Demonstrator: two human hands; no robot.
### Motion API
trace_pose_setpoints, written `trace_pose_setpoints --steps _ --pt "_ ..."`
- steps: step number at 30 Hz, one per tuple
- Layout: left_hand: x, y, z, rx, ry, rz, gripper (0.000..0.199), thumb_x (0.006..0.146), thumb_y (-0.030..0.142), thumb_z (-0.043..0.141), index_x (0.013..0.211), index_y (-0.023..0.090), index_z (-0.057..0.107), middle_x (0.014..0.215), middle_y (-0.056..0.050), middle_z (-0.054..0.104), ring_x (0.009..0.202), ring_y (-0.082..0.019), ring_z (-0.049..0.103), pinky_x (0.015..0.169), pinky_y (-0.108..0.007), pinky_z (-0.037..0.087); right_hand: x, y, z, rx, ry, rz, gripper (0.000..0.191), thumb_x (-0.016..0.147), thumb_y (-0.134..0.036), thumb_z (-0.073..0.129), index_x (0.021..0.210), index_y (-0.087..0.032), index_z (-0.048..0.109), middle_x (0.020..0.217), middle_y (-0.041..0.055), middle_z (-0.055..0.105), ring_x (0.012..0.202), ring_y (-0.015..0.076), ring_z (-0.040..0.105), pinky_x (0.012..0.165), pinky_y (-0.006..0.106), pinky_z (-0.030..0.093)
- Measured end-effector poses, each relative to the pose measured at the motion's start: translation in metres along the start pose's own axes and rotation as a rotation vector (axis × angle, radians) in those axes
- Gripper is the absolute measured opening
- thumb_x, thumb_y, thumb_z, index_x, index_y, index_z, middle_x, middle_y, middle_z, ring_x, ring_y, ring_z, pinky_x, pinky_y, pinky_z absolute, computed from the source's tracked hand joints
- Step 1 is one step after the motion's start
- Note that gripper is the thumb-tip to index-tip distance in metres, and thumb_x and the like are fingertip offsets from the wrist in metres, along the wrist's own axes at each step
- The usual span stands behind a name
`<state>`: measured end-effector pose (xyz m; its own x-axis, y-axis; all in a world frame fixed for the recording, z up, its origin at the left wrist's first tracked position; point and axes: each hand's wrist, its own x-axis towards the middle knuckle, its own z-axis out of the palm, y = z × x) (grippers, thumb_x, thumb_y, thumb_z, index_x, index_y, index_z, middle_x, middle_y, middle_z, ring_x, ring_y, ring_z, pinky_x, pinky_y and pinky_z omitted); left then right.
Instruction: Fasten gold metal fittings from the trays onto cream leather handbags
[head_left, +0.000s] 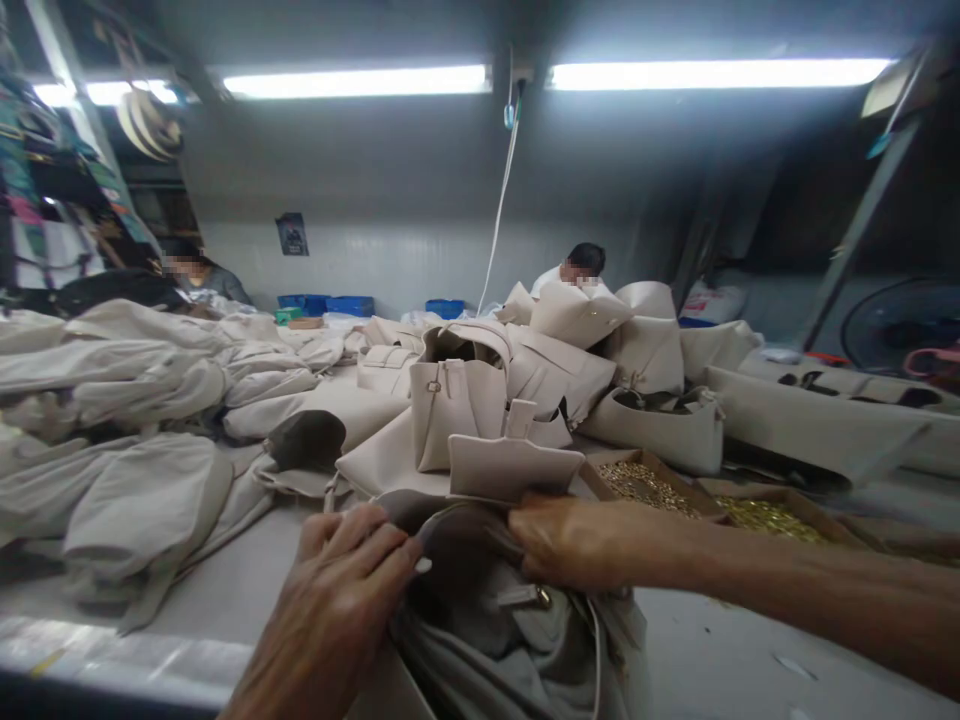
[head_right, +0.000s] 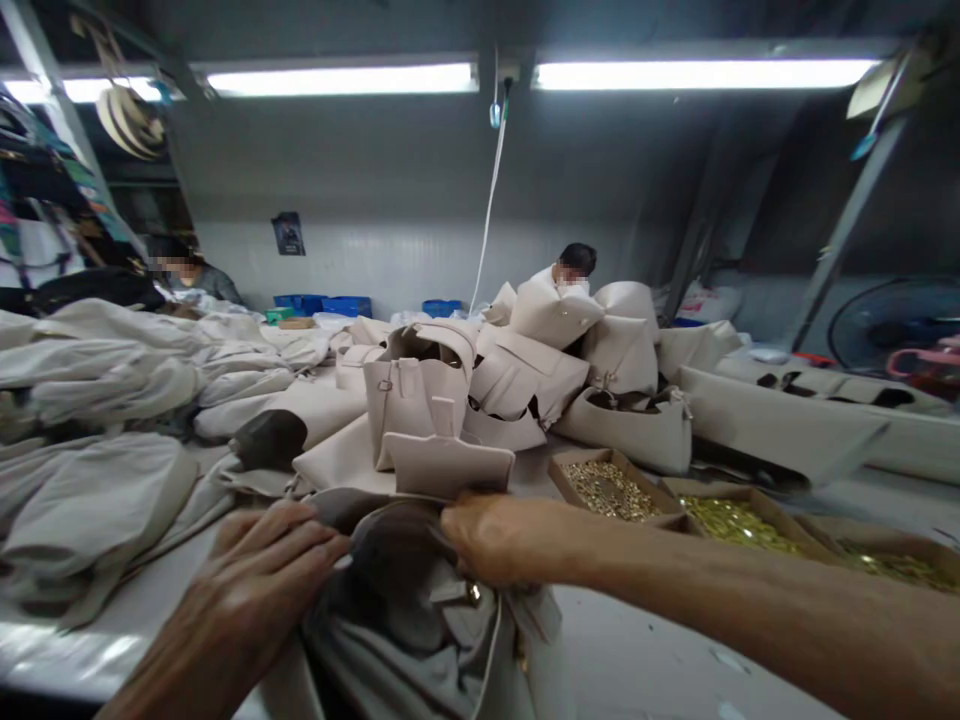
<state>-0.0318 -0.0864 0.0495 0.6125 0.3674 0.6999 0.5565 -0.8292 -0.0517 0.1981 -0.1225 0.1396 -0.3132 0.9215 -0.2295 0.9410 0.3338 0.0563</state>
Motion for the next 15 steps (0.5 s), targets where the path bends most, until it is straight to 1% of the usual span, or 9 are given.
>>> trace_pose_setpoints --steps 2,3,6,8,9,10,12,14,15 --pt "0.0 0.002 0.004 -0.056 -0.011 -0.034 0.025 0.098 0.028 0.036 0.1 0.025 0.061 0.088 0.0 0.066 0.096 -0.022 0.051 0.082 -0.038 0.029 -0.005 0.0 -0.006 -0.045 0.081 0.077 0.016 0.084 -0.027 0.062 0.083 -0.013 0.07 0.079 0.0089 0.069 0.067 0.0174 0.062 0.053 0.024 0.037" --pt "-0.001 0.003 0.005 -0.08 -0.007 -0.045 0.021 0.097 0.026 0.039 0.101 0.025 0.06 0.088 0.0 0.066 0.093 -0.022 0.052 0.082 -0.038 0.029 -0.008 0.003 -0.009 -0.059 0.159 0.148 0.021 0.086 -0.032 0.06 0.081 -0.014 0.07 0.074 0.0086 0.068 0.065 0.0185 0.062 0.053 0.025 0.035" --pt "-0.002 0.006 0.006 -0.129 0.039 -0.064 0.018 0.096 0.021 0.042 0.104 0.024 0.058 0.09 0.001 0.067 0.084 -0.019 0.054 0.081 -0.036 0.029 -0.016 0.018 -0.015 -0.047 0.552 0.367 0.027 0.083 -0.043 0.062 0.077 -0.017 0.066 0.061 0.004 0.062 0.059 0.0184 0.059 0.053 0.026 0.033" --pt "-0.003 0.007 0.006 -0.142 0.08 -0.072 0.019 0.096 0.02 0.041 0.105 0.023 0.058 0.092 0.001 0.068 0.084 -0.018 0.056 0.081 -0.035 0.029 -0.017 0.031 -0.012 0.004 0.777 0.407 0.028 0.075 -0.042 0.07 0.084 -0.017 0.064 0.069 0.0043 0.064 0.064 0.0199 0.06 0.057 0.028 0.037" --pt "-0.003 0.007 0.006 -0.144 0.098 -0.071 0.019 0.097 0.02 0.041 0.105 0.024 0.058 0.092 0.001 0.069 0.084 -0.017 0.057 0.082 -0.035 0.03 -0.014 0.037 -0.009 0.073 0.839 0.378 0.031 0.072 -0.039 0.073 0.091 -0.017 0.063 0.078 0.0058 0.066 0.071 0.0214 0.061 0.061 0.029 0.04" --pt "-0.003 0.006 0.006 -0.143 0.118 -0.066 0.019 0.097 0.021 0.041 0.106 0.024 0.058 0.092 0.001 0.07 0.084 -0.017 0.058 0.082 -0.034 0.031 -0.01 0.043 -0.005 0.188 0.857 0.322 0.036 0.07 -0.036 0.073 0.098 -0.016 0.062 0.088 0.0073 0.067 0.079 0.0225 0.062 0.067 0.03 0.043" --pt "-0.003 0.003 0.006 -0.126 0.166 -0.045 0.019 0.097 0.024 0.042 0.107 0.023 0.058 0.094 0.001 0.071 0.086 -0.016 0.061 0.083 -0.033 0.033 0.003 0.052 0.005 0.554 0.771 0.182 0.035 0.074 -0.033 0.068 0.104 -0.016 0.062 0.098 0.008 0.068 0.089 0.022 0.062 0.077 0.032 0.045" --pt "-0.004 0.0 0.006 -0.113 0.21 0.021 0.02 0.097 0.025 0.043 0.108 0.022 0.059 0.097 0.001 0.072 0.087 -0.015 0.063 0.082 -0.031 0.036 0.017 0.059 0.015 0.959 0.631 0.099 0.027 0.079 -0.036 0.061 0.097 -0.015 0.063 0.091 0.0068 0.069 0.085 0.0196 0.063 0.077 0.031 0.047" --pt "-0.005 -0.002 0.006 -0.114 0.225 0.054 0.02 0.096 0.025 0.044 0.109 0.022 0.059 0.098 0.001 0.072 0.086 -0.014 0.064 0.081 -0.029 0.038 0.024 0.063 0.02 1.123 0.592 0.09 0.028 0.079 -0.039 0.06 0.091 -0.014 0.064 0.086 0.006 0.069 0.081 0.0188 0.063 0.075 0.031 0.047"
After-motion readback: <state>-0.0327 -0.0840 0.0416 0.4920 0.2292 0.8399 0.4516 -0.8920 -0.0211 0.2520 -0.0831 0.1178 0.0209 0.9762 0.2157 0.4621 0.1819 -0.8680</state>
